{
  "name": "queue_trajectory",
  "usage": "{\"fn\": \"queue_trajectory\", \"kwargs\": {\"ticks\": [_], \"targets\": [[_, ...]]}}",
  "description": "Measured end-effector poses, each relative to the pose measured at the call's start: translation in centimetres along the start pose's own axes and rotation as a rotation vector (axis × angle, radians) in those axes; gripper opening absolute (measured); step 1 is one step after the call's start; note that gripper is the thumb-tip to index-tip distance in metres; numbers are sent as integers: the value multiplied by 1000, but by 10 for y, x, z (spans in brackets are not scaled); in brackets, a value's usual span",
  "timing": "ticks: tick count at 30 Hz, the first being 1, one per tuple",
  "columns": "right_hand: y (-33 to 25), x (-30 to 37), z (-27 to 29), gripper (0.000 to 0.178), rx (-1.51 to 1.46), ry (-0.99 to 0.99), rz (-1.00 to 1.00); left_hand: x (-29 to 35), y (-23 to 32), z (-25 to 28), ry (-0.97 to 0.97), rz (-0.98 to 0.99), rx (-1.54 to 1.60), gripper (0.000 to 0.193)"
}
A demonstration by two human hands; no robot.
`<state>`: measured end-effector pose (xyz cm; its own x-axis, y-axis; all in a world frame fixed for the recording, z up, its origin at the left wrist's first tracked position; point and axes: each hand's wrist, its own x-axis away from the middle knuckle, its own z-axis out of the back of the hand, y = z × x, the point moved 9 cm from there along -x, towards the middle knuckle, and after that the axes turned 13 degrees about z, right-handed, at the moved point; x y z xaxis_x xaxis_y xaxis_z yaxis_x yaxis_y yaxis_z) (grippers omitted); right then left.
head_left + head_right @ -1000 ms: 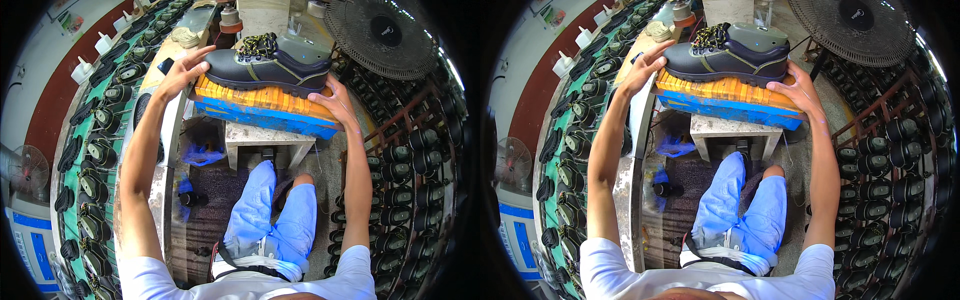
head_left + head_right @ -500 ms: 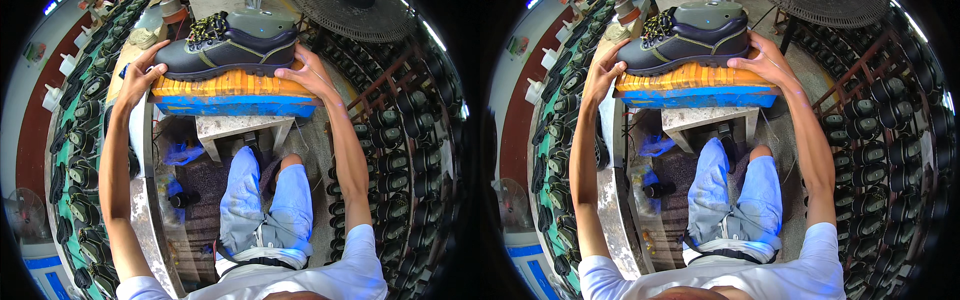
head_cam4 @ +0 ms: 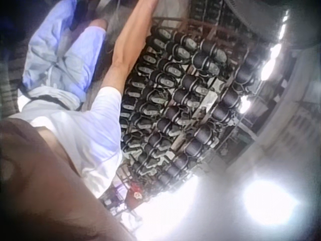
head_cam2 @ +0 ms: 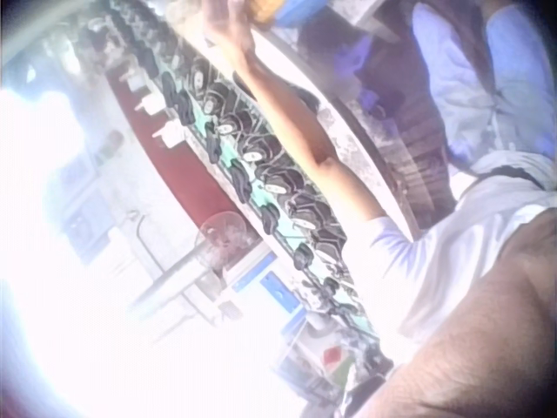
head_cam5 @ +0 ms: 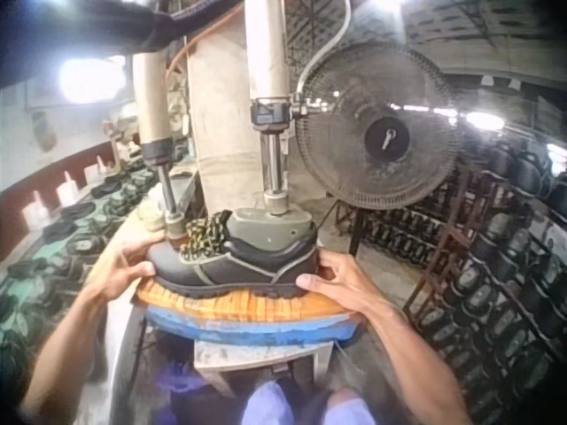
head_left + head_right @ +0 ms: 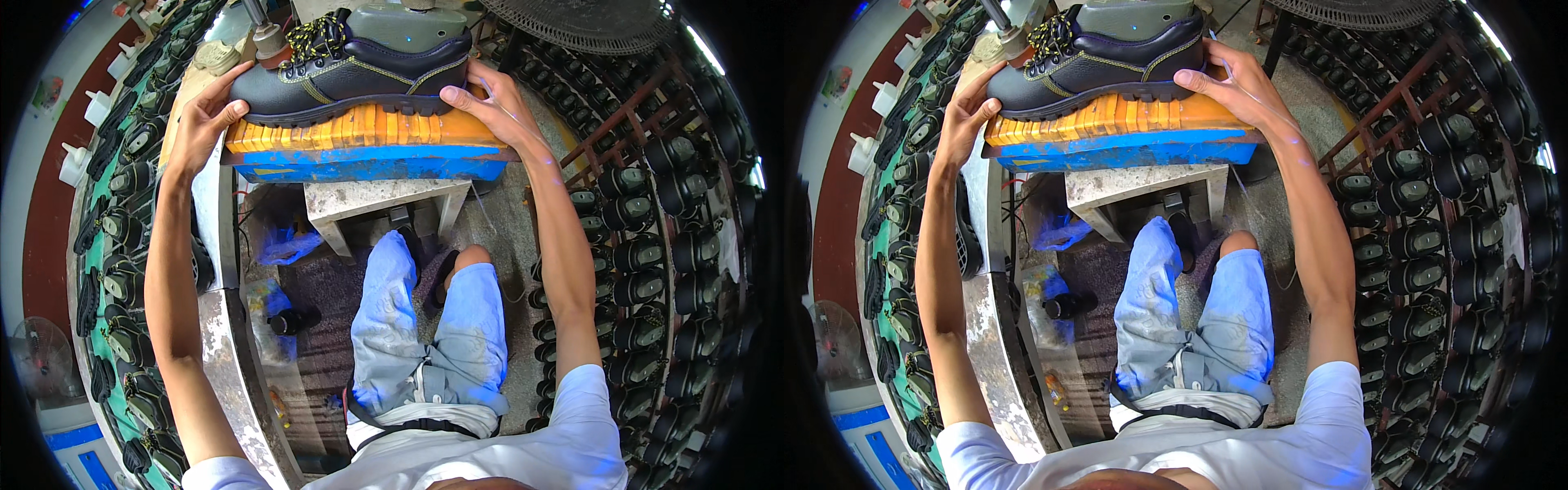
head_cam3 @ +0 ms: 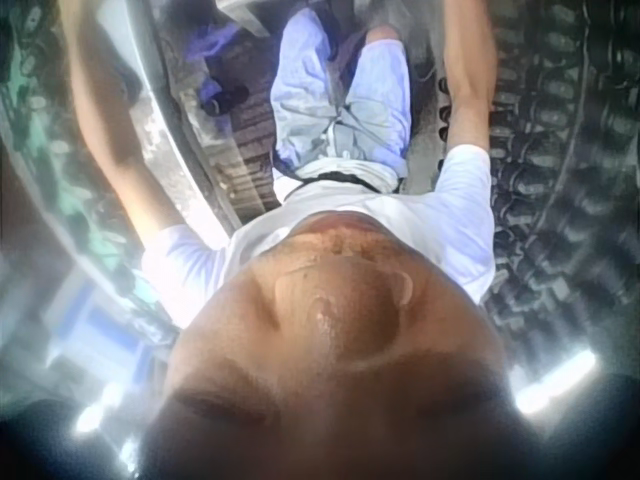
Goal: The person applies a blue liquid to the seams of a shoe using a brush and then places the shoe onto a rack with other shoes.
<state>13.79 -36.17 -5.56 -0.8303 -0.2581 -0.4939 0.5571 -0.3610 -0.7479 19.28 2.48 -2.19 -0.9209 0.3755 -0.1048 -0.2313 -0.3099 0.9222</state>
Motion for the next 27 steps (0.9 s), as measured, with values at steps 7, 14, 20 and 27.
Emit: {"fn": "queue_trajectory", "kwargs": {"ticks": [7,14,20,27], "targets": [[-2,12,19,75,19,192,145,19,10,-12,88,-64,38,60],[116,166,43,70,-268,724,-255,103,3,-59,585,70,30,55],[150,235,-53,43,-493,651,-538,181,52,-149,778,-507,-469,50],[-96,174,15,35,-332,500,184,188,78,-260,586,-655,-625,55]]}}
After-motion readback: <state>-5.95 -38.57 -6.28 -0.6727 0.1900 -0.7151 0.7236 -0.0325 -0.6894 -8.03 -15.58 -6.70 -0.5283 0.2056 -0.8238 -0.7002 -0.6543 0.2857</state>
